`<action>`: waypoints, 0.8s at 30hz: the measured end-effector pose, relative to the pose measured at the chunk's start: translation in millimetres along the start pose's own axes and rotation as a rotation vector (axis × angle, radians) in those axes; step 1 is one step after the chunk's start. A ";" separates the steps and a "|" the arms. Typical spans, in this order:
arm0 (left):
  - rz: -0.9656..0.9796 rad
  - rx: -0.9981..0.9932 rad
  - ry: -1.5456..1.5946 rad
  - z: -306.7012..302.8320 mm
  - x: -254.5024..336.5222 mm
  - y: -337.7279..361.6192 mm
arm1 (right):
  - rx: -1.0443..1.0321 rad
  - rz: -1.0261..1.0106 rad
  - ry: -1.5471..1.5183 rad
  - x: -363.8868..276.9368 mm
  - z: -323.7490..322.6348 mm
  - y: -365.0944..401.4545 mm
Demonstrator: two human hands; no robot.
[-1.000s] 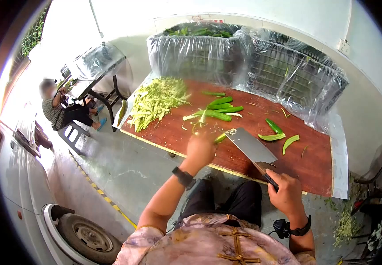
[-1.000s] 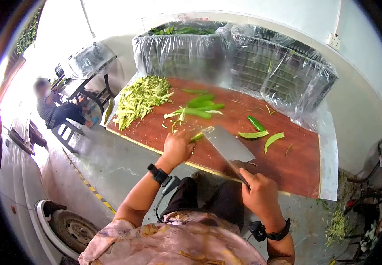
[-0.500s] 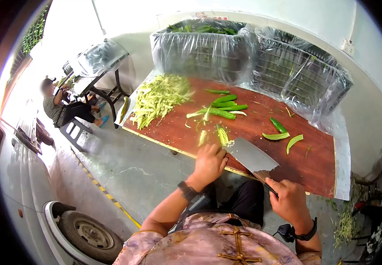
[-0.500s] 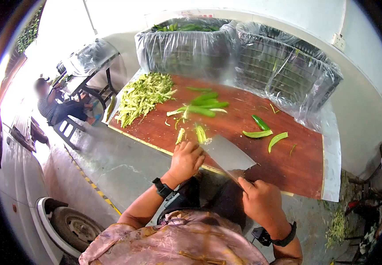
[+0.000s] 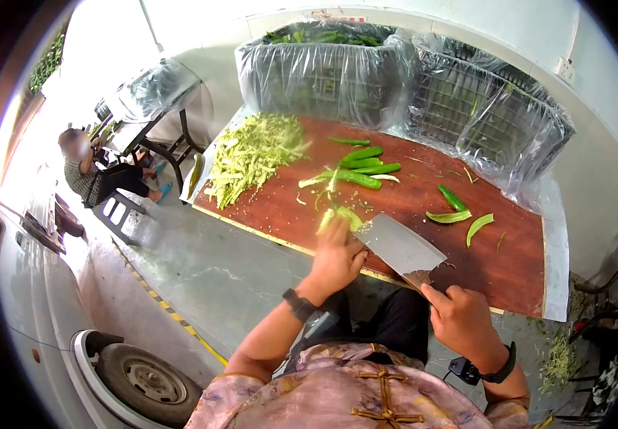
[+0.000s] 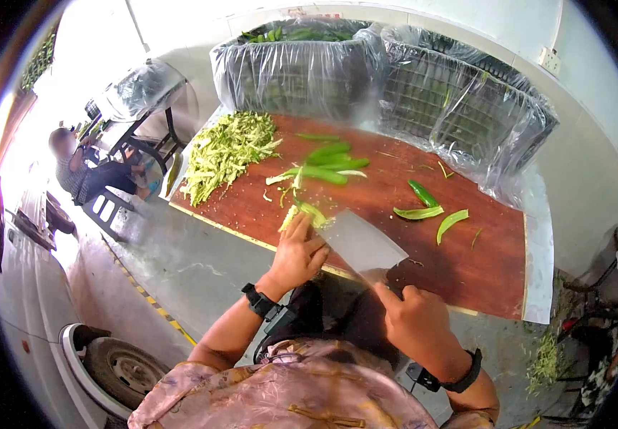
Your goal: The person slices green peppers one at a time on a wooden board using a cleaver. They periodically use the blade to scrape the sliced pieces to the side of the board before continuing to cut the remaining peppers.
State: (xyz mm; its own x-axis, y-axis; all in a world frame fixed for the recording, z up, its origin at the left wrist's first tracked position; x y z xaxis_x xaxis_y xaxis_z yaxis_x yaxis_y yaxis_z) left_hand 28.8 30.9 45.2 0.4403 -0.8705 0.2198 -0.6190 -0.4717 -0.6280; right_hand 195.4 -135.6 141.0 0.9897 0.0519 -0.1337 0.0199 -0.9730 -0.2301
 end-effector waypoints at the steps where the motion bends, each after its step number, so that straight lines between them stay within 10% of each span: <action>1: 0.002 -0.004 0.002 1.7 -2.0 0.6 | -0.009 -0.004 0.009 -0.3 -1.5 1.1; 24: -0.167 -0.010 0.220 -19.6 -47.1 -9.7 | 0.045 -0.004 -0.104 11.5 39.7 -19.4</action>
State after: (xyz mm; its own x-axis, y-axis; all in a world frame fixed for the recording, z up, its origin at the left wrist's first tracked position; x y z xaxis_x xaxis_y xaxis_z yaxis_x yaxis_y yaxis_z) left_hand 1.3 73.7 55.6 0.3853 -0.7896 0.4776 -0.5569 -0.6117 -0.5619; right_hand 200.7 -107.2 105.6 0.9696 0.0815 -0.2309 0.0156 -0.9617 -0.2738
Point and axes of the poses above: each hand's wrist, its own y-axis away from the middle knuckle, its own z-axis out of the palm, x = y × z, the point moved 5 cm from there along -y, towards the middle knuckle, and after that the axes turned 9 degrees about z, right-handed, at the moved point
